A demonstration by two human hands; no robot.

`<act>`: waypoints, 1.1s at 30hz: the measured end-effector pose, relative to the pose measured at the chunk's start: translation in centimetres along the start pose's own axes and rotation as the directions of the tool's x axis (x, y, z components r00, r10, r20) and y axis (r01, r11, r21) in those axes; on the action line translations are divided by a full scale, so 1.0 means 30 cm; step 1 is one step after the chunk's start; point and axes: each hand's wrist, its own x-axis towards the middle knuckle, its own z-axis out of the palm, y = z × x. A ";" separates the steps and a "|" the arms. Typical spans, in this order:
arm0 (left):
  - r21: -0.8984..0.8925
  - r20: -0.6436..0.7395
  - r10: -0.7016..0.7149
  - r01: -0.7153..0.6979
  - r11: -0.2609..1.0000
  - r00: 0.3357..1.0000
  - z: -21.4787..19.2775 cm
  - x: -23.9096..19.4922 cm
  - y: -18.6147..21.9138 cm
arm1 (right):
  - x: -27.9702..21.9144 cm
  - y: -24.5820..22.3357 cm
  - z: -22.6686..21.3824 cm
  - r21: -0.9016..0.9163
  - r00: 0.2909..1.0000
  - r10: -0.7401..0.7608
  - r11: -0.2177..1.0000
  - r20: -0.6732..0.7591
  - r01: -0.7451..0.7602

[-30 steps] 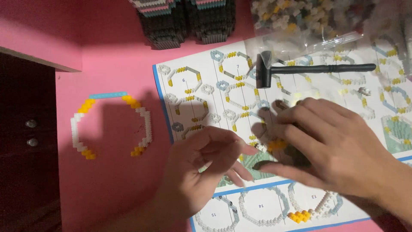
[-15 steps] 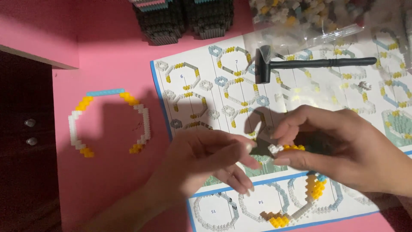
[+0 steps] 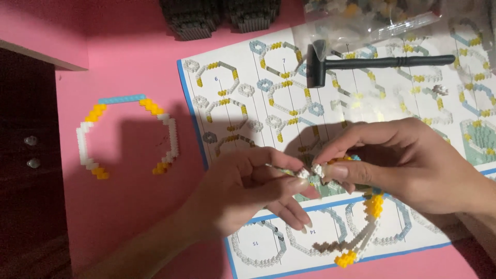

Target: Assembling a 3D model using small interlocking plastic blocks, following an instruction manual and using a small plastic hammer to secure the pieces.

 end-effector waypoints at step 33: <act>0.023 -0.127 0.000 0.003 1.000 0.992 0.027 0.000 -0.002 | 0.006 -0.023 0.053 0.032 0.998 0.018 0.999 -0.061 -0.016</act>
